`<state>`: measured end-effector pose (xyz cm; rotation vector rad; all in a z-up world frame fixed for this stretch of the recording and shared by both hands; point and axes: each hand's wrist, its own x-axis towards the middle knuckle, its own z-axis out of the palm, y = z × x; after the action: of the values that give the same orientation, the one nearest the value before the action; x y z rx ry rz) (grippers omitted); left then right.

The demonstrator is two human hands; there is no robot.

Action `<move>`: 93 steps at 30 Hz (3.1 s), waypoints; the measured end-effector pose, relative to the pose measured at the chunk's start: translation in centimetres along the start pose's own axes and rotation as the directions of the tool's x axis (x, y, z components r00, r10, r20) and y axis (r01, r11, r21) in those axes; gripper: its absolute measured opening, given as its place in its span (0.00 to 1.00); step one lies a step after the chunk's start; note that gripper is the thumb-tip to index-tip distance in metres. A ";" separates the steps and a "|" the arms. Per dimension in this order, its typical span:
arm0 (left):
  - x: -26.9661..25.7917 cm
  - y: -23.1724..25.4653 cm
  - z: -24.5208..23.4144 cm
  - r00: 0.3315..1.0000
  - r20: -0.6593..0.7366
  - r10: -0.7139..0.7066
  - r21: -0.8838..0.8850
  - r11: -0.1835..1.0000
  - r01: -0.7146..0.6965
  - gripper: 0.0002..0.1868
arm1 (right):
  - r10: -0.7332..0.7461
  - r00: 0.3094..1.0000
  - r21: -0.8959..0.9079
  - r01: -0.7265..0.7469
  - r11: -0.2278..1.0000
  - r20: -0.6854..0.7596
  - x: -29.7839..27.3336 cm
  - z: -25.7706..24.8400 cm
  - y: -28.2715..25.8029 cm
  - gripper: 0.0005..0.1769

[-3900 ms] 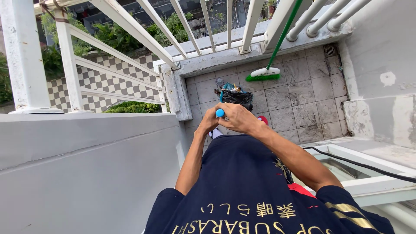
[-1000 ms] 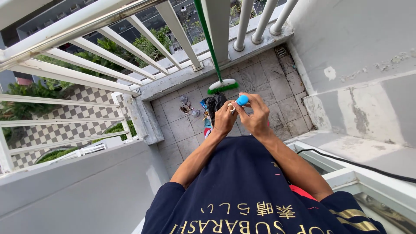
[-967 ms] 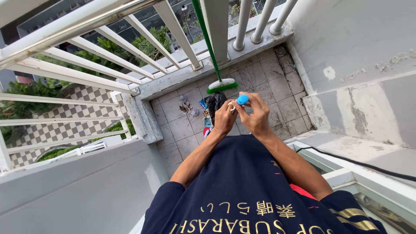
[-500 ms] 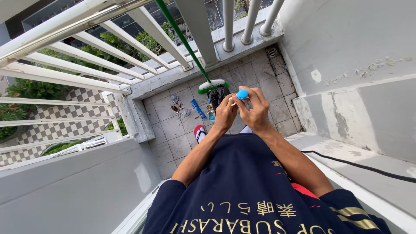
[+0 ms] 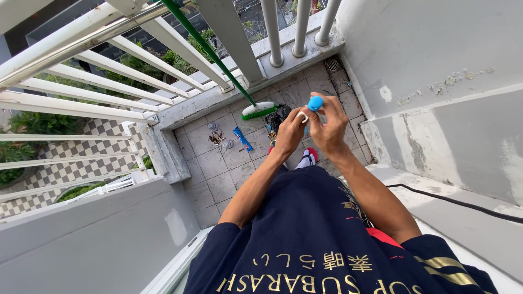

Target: The recorder repairs a green floor mop by reattaching a plastic piece on a balcony.

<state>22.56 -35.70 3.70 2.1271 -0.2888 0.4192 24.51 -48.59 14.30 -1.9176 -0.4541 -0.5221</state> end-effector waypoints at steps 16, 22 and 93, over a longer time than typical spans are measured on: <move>5.3 -1.2 1.7 0.967 0.194 0.165 -0.150 0.979 -0.137 0.21 | 0.094 0.978 -0.080 -0.110 0.991 -0.184 1.8 -1.3 1.1 0.18; 6.8 -1.9 3.8 0.956 0.269 0.118 -0.163 0.984 -0.076 0.22 | 0.110 0.973 -0.097 -0.132 0.986 -0.205 2.6 -2.1 2.5 0.18; 21.2 -4.5 39.2 0.873 0.467 -0.142 0.101 0.989 0.107 0.34 | 0.360 0.918 0.015 -0.363 0.932 -0.166 9.3 -17.9 37.3 0.15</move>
<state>50.92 -66.82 -11.55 2.2838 -0.4155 -0.1812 49.39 -78.58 -2.46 -1.8965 0.0175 -0.4362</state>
